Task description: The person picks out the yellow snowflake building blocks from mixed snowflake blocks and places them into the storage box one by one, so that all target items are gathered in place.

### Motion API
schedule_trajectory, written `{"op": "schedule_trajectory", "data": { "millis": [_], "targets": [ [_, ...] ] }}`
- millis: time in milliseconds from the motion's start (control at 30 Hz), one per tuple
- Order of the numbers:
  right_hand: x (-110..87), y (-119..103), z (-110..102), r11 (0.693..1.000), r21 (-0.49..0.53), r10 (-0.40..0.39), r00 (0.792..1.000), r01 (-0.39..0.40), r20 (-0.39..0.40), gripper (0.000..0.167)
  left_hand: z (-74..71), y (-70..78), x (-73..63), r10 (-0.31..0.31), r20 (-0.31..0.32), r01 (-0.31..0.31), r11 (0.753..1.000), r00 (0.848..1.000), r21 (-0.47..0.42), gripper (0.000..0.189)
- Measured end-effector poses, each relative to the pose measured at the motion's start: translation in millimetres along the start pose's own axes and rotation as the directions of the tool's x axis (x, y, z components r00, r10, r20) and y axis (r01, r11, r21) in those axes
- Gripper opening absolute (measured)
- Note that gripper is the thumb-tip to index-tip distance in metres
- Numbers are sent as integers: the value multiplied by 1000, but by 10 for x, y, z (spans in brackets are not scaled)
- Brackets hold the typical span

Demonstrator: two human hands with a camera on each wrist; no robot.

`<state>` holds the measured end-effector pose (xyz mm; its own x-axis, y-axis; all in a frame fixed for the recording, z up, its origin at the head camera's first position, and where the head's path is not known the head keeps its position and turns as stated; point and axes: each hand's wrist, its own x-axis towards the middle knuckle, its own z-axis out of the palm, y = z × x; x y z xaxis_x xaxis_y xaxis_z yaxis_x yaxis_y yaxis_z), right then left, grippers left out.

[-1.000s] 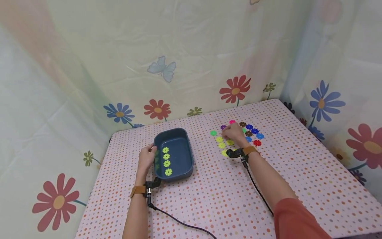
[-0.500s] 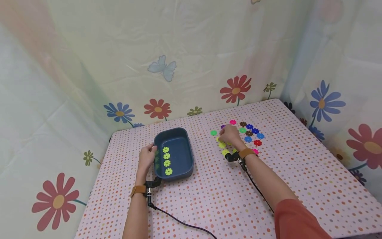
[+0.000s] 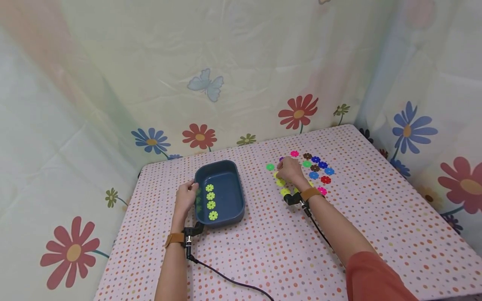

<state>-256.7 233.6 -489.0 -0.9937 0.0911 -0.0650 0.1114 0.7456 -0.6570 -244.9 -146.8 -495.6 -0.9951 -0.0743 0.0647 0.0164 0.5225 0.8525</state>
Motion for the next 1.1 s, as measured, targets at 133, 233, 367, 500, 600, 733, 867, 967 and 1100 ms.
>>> {"op": "schedule_trajectory", "data": {
  "millis": [133,233,367,500,600,733,867,967,1100],
  "targets": [
    [-10,-10,-2,1000,-14,-1,1000,1,0,35,-3,5,-10,-3,0,3,1000,1000,-2,46],
    [-17,-15,-3,1000,-27,-15,1000,15,-2,36,-1,3,-8,-5,-4,5,1000,1000,5,45],
    [-13,-20,5,999,-37,-20,1000,20,-5,35,3,2,-4,-15,-9,15,1000,1000,8,45],
    [-6,-23,11,999,-35,-11,1000,11,-2,34,4,10,-7,-25,-11,25,1000,1000,6,45],
    [-2,-21,11,999,-36,-10,1000,10,-6,34,4,13,-7,-27,-9,27,1000,1000,8,45],
    [-4,-12,10,1000,-27,-14,1000,14,-6,34,3,16,-5,-30,-6,30,1000,1000,10,45],
    [-16,-5,-1,1000,4,-19,1000,19,-13,32,5,13,4,-31,-4,31,999,1000,14,46],
    [-21,9,-13,999,30,-22,999,23,-27,29,2,10,6,-19,-5,19,1000,1000,19,45],
    [-11,32,-21,998,64,-8,1000,10,-30,25,4,14,2,-15,-9,15,1000,1000,16,45]
  ]
}}
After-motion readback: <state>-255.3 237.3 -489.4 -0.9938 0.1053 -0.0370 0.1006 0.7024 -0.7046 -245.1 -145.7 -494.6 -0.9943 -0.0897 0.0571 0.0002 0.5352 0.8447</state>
